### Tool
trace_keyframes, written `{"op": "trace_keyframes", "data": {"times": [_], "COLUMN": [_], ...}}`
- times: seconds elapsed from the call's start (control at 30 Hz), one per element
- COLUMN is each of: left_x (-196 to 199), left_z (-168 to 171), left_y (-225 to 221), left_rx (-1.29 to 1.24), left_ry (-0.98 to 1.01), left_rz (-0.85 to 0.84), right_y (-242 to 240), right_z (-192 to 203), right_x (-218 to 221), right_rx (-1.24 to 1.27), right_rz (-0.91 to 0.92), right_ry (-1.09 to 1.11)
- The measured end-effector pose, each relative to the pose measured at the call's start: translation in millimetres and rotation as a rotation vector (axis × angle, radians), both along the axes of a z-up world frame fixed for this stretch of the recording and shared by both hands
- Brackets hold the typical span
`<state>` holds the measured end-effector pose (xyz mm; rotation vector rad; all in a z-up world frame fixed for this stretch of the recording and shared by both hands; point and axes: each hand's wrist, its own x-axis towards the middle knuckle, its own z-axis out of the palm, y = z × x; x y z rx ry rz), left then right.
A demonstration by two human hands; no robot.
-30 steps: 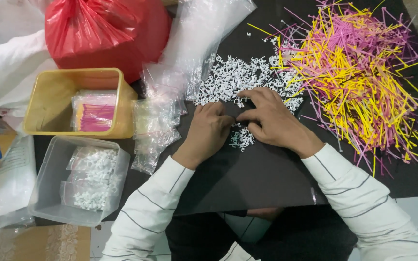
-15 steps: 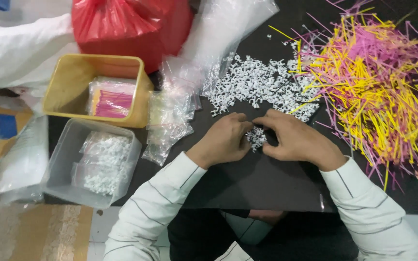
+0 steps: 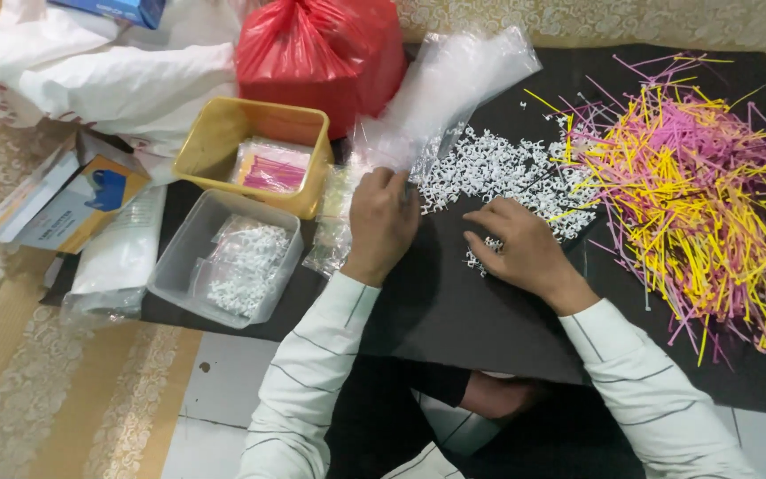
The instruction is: A person is sorting small white plastic components from a large pile and placing them into small clear plastic bags on a work table.
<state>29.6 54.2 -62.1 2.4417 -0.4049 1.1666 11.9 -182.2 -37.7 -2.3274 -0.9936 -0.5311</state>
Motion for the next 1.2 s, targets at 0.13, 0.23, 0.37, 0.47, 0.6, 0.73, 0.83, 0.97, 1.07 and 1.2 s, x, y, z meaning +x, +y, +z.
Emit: {"op": "trace_keyframes", "data": {"times": [0.13, 0.23, 0.37, 0.47, 0.6, 0.73, 0.83, 0.97, 1.07, 1.2], "left_x": [-62, -85, -86, -67, -46, -43, -43, -41, -39, -28], "left_z": [21, 7, -3, -25, -45, -52, -49, -38, -20, 3], "left_y": [34, 47, 56, 63, 71, 73, 68, 61, 50, 20], "left_rx": [-0.057, -0.044, -0.060, -0.057, -0.038, -0.071, -0.073, -0.034, -0.026, -0.177], "left_ry": [0.162, 0.241, 0.383, 0.355, 0.314, 0.291, 0.221, 0.100, 0.085, 0.112], "left_rz": [0.167, 0.237, 0.248, 0.255, 0.274, 0.262, 0.246, 0.280, 0.241, 0.043], "right_y": [45, 87, 138, 159, 177, 180, 176, 162, 141, 97], "right_z": [3, -13, -29, -37, -54, -76, -77, -44, -20, 4], "right_x": [-12, -6, 12, 31, 49, 60, 60, 52, 41, 35], "right_rx": [-0.053, -0.086, -0.101, -0.109, -0.180, -0.172, -0.130, -0.008, 0.048, 0.172], "right_rz": [0.062, 0.123, 0.151, 0.101, 0.038, 0.061, 0.038, 0.063, 0.053, -0.088], "right_ry": [-0.007, -0.111, -0.174, -0.218, -0.204, -0.211, -0.266, -0.304, -0.298, -0.356]}}
